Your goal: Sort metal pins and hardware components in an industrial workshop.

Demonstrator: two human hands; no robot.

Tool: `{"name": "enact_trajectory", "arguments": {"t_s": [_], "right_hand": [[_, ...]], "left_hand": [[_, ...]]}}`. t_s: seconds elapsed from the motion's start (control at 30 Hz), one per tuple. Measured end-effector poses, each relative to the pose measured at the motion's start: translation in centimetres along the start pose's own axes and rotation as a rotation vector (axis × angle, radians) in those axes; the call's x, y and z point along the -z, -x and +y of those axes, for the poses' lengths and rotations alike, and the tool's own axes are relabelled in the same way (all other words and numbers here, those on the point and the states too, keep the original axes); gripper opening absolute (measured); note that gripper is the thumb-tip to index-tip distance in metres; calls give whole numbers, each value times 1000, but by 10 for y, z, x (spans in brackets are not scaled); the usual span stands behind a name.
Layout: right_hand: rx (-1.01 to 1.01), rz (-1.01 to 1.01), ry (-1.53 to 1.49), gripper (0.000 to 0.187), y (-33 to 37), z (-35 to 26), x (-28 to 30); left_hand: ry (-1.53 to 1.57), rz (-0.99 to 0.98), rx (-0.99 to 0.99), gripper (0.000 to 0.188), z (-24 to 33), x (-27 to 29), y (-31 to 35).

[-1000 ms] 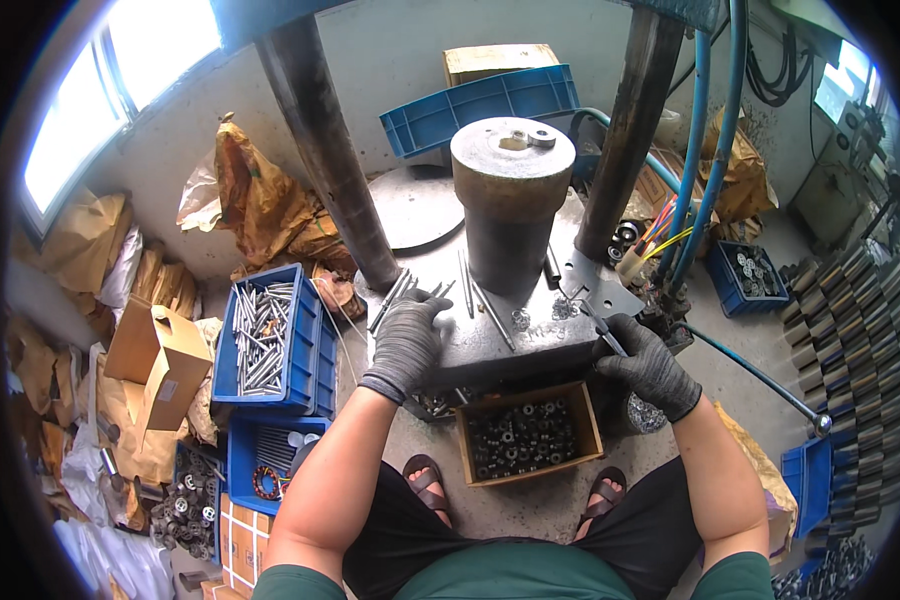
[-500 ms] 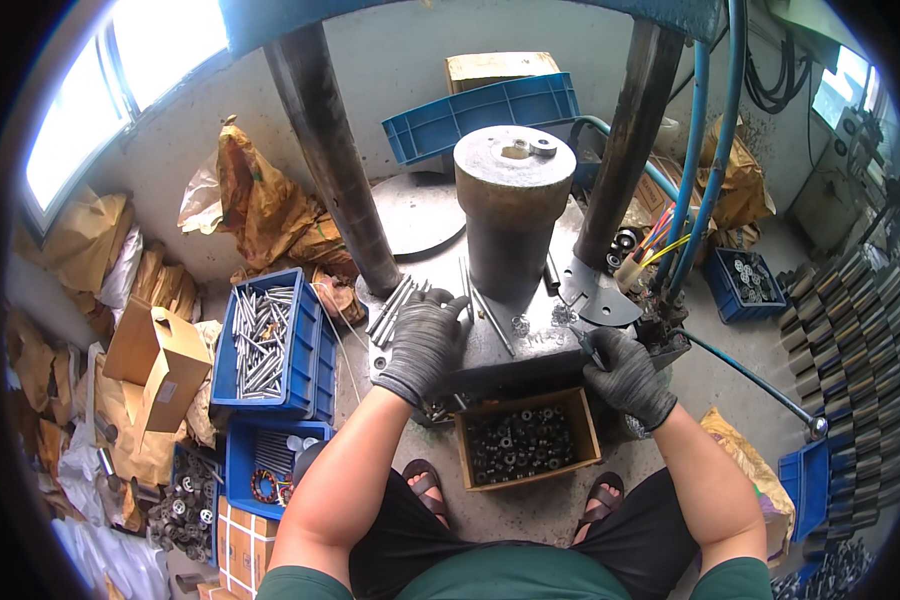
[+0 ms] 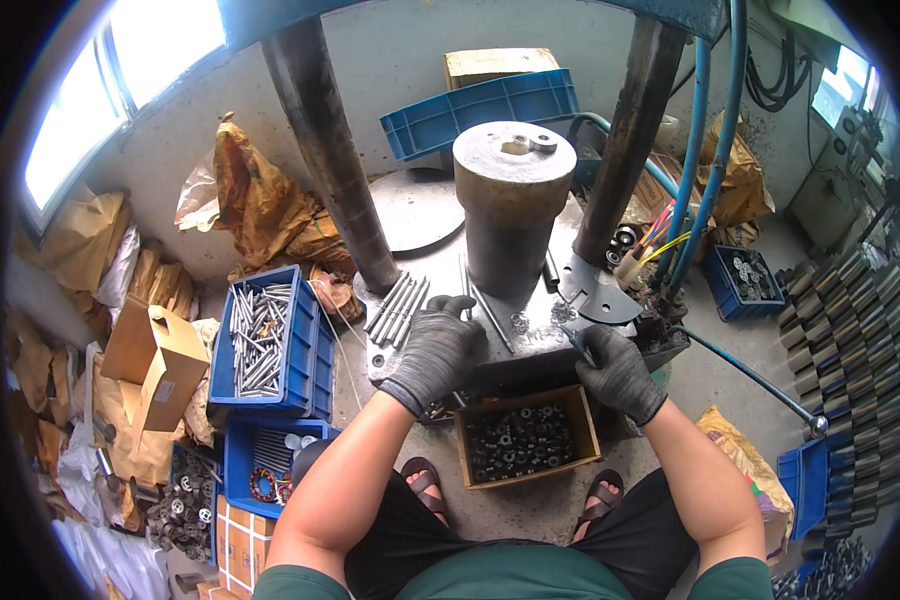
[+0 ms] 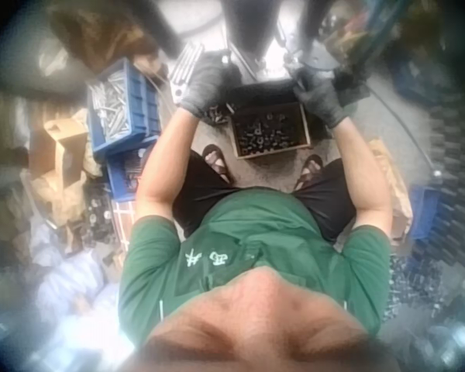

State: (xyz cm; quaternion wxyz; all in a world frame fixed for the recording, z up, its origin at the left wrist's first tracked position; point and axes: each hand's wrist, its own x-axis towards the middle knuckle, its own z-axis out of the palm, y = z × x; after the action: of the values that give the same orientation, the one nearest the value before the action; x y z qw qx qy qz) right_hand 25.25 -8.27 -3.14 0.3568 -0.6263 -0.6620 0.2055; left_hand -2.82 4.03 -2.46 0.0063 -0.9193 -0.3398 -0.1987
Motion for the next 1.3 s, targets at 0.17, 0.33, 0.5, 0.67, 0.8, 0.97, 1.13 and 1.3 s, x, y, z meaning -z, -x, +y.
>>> {"name": "enact_trajectory", "arguments": {"t_s": [0.17, 0.33, 0.5, 0.67, 0.8, 0.97, 1.13, 1.3], "right_hand": [[-21, -31, 8, 24, -5, -7, 0], [59, 0, 40, 23, -7, 9, -8], [296, 83, 242, 22, -10, 9, -14], [458, 128, 412, 22, -12, 17, -21], [449, 119, 452, 22, -14, 11, -25], [463, 119, 479, 19, -21, 14, -27], [469, 129, 466, 15, -26, 15, -31], [430, 173, 385, 15, -26, 10, -30]], "left_hand": [[370, -17, 33, 20, -28, -7, 7], [171, 158, 92, 21, -7, -6, -4], [63, 86, 92, 22, -11, -11, -4], [-57, -260, 64, 21, 13, 14, -5], [2, -178, -37, 21, 19, 9, 8], [95, -110, -94, 21, 21, 16, 9], [493, 388, 82, 25, 12, 24, 5], [623, 439, 266, 19, 7, 24, 7]]}}
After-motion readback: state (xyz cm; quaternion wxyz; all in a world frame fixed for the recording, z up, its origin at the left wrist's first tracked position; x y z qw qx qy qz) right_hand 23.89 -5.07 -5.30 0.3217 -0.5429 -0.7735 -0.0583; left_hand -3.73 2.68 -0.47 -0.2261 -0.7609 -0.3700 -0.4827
